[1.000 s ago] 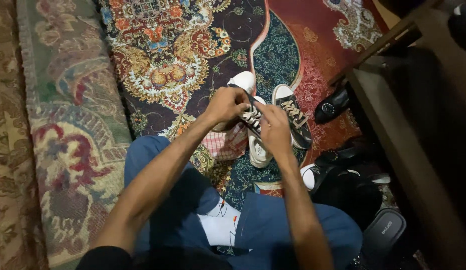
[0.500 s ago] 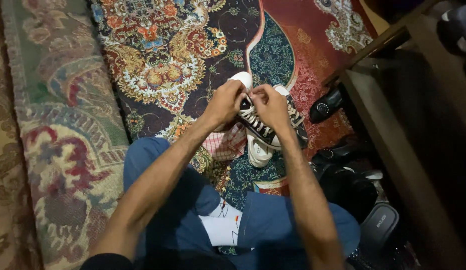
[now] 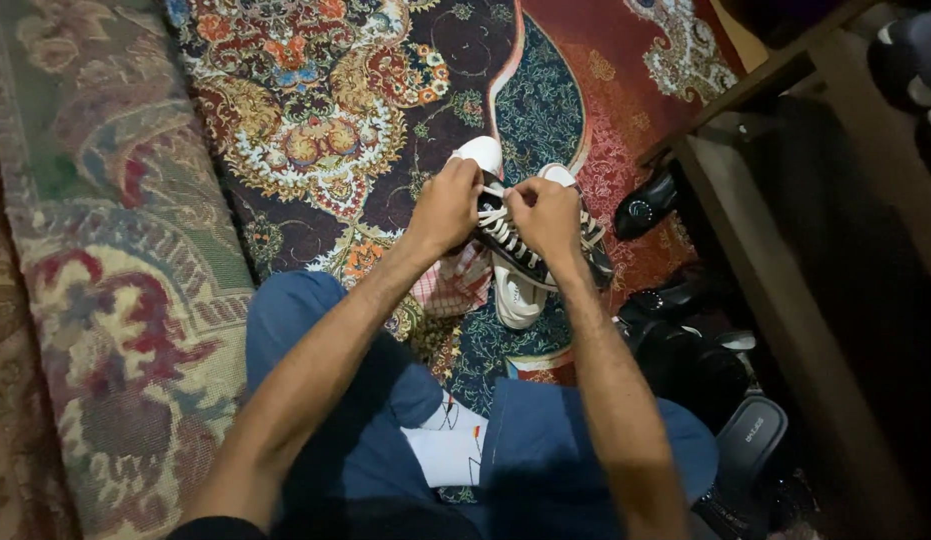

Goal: The person sits on a rug and cleans a pair of black canvas sneakers using a cloth. They wipe the shoes thoroughly, adjust the laces, and place one shoe on a wooden shoe rack before continuing to clean the other.

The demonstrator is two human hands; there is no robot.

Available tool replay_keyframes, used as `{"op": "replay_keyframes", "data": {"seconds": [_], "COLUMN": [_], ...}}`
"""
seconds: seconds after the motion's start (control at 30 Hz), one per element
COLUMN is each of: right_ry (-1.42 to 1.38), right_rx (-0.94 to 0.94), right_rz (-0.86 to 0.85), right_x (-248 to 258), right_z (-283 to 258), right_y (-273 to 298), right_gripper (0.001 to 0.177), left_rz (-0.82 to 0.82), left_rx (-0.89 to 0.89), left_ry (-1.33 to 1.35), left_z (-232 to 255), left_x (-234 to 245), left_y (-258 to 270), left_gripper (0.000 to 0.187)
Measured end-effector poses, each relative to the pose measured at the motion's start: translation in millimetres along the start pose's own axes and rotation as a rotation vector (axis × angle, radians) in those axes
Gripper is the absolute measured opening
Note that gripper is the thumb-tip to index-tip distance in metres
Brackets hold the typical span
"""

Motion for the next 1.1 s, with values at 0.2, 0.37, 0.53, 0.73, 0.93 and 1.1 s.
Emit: {"op": "replay_keyframes", "data": {"seconds": [0.2,0.37,0.53,0.73,0.93,1.1], "right_ry": [-0.002,-0.037,-0.069,-0.074,-0.123,-0.130], "right_rx": [-0.053,-0.050,-0.063,-0.010,-0.036,-0.043], "right_rz": [-0.018,-0.003,-0.003,-0.018,-0.047,-0.032], "right_x": [-15,-9,-13,2,3,0], "right_z": [11,15,12,-8,-7,3], "right_y": [8,12,14,15,19,13], "right_gripper": [0.010,0.010,0.011,0.011,0.011,0.010], "left_rz": [-0.208,-0.301,-0.434,-0.510,-0.578,-0.487], "left_rx": [0.105,0.223,0.307,0.457,0.569,0.623], "left_ry": [-0.132,-0.130,-0.168,-0.125,-0.004,0.046], "left_z": [-31,-6,-22,6,35,49], "left_x": [-24,-7,-52,-33,-2,9], "left_y": [-8,-18,-16,-23,-13,-9], "left_gripper": [0.003,0.012,0.017,0.024,0.044,0.046]}}
Point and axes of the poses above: each hand's wrist, its own y-axis away from the middle knuckle, its own x-axis out of the back of the hand, z = x × y, the point moved 2 cm from there along -y, towards the middle knuckle, and after that the axes turned 5 degrees about z, right-handed, at the moved point
